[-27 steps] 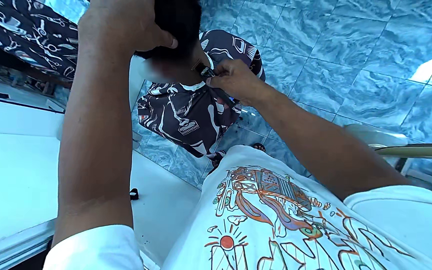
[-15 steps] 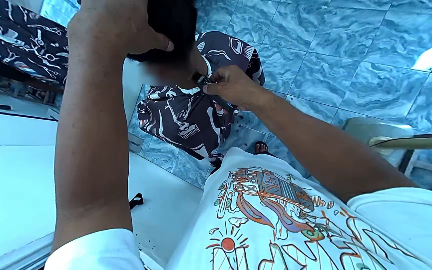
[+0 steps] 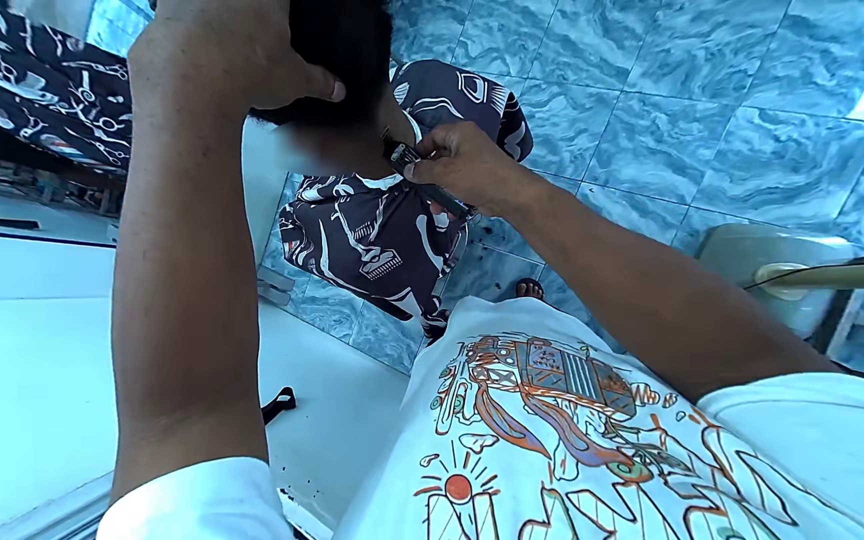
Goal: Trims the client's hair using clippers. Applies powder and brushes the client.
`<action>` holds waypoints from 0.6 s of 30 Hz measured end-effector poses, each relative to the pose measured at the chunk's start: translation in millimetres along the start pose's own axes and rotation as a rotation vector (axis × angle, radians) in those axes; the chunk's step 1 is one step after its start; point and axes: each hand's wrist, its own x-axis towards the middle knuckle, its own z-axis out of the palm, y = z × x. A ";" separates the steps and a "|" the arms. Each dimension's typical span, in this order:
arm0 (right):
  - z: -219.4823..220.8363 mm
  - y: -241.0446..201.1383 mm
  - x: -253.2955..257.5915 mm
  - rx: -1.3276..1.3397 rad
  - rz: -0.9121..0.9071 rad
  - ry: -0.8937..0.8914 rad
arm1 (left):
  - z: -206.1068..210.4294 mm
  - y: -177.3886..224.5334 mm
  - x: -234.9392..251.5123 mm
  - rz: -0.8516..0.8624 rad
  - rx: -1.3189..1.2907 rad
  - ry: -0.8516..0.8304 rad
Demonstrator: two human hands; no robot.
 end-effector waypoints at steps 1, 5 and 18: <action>-0.3 -0.5 0.1 -0.003 0.009 0.001 | -0.2 -0.2 0.2 0.004 0.002 0.002; -2.6 -1.1 1.9 0.031 -0.052 -0.013 | -1.3 0.9 0.0 -0.006 0.003 -0.015; -9.4 -2.3 6.0 0.018 -0.061 -0.026 | -5.0 4.2 1.3 0.039 -0.004 -0.016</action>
